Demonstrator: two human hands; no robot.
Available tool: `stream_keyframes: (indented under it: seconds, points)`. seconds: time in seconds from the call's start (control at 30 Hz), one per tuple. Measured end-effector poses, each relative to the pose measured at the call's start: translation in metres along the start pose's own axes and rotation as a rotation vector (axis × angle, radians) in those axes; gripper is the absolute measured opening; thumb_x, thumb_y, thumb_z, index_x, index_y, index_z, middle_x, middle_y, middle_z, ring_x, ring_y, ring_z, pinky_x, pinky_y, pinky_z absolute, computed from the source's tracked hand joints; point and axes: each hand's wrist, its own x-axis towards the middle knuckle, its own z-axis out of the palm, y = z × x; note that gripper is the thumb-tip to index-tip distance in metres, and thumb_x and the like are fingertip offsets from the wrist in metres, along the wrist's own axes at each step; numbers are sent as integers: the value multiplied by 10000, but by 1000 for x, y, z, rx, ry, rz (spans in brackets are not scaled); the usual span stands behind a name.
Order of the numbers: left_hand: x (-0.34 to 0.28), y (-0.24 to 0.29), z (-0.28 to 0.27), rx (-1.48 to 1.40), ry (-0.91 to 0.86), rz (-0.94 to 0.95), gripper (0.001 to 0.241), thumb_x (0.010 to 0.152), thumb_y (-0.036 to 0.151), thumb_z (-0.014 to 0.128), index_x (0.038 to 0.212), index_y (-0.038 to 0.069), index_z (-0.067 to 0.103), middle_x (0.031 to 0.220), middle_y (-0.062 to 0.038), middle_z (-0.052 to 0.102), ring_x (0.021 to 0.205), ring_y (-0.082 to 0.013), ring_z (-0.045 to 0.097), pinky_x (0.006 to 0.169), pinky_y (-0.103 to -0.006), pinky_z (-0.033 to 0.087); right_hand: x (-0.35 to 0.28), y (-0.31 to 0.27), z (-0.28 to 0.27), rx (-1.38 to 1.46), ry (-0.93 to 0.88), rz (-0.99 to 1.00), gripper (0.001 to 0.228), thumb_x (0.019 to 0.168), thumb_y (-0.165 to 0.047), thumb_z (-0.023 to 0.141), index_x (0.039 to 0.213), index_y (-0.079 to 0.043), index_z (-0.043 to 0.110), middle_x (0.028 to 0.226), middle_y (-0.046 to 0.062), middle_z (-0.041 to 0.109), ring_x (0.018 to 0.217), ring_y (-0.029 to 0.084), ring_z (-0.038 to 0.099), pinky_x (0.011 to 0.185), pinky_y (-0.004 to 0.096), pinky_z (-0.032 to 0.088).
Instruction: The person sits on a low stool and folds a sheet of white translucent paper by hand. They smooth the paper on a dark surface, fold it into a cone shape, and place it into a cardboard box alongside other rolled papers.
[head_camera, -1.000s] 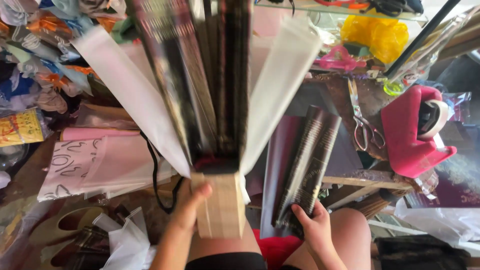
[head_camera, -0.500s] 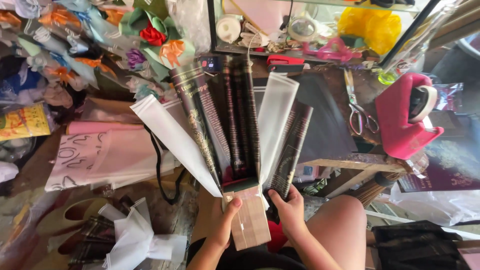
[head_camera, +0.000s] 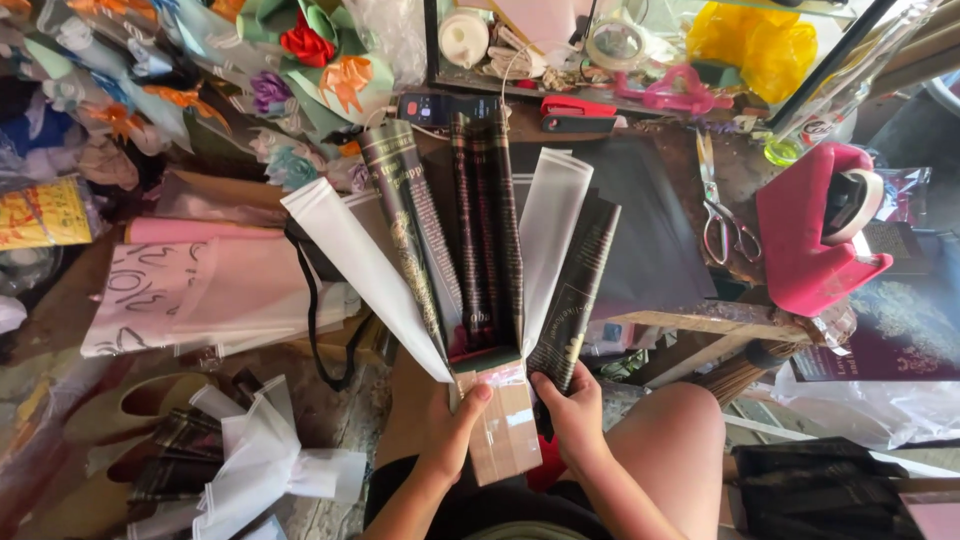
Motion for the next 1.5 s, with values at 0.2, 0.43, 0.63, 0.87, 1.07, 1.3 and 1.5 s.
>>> stream_keyframes:
  seconds: [0.2, 0.43, 0.63, 0.87, 1.07, 1.3, 1.5]
  points:
    - [4, -7, 3, 18, -44, 105, 423, 854, 327, 718, 1206, 95, 677, 1069, -44, 745, 1036, -196, 706, 944, -345, 556, -3, -4, 1, -29, -7, -42, 144, 870, 12, 723, 1009, -24, 739, 887, 64, 752, 808, 148, 653, 749, 283, 534]
    - [2, -19, -2, 45, -29, 17, 256, 862, 334, 763, 952, 121, 654, 752, 39, 575, 719, -93, 536, 713, -272, 468, -3, -7, 2, 0, 25, -13, 120, 855, 20, 733, 969, -20, 732, 856, 73, 745, 768, 157, 650, 700, 291, 541]
    - [-3, -4, 5, 43, -43, 109, 391, 852, 331, 744, 1157, 97, 676, 906, 1, 673, 875, -133, 638, 855, -310, 531, -2, -6, 1, -1, 25, -37, 123, 864, 10, 732, 982, -25, 738, 883, 60, 751, 799, 143, 647, 746, 281, 537]
    - [-3, -19, 2, 31, -27, 86, 236, 873, 298, 766, 871, 138, 594, 660, 61, 471, 627, -74, 443, 635, -269, 412, 1, -6, -2, 42, 32, -52, 151, 849, 24, 745, 995, -15, 745, 909, 82, 771, 810, 166, 681, 760, 290, 561]
    - [-2, -12, 5, -37, 23, -17, 586, 775, 370, 758, 1270, 70, 668, 1156, -78, 753, 1109, -227, 703, 982, -358, 544, 4, -4, -2, 75, 41, -43, 136, 852, 33, 744, 983, -5, 742, 885, 95, 768, 776, 176, 680, 716, 299, 559]
    - [2, -8, 9, -53, -16, 1, 586, 764, 422, 757, 1222, 61, 706, 1116, -99, 788, 1056, -256, 748, 913, -379, 597, 3, -3, 0, 34, 33, -33, 147, 849, 12, 740, 995, -9, 739, 894, 94, 774, 796, 182, 688, 734, 304, 560]
    - [0, -6, 11, 49, 61, -47, 481, 779, 337, 769, 1167, 59, 701, 988, -53, 748, 970, -176, 703, 898, -325, 553, -2, -10, 2, 86, 26, 17, 102, 869, 22, 716, 966, -10, 714, 849, 96, 747, 744, 181, 658, 662, 308, 540]
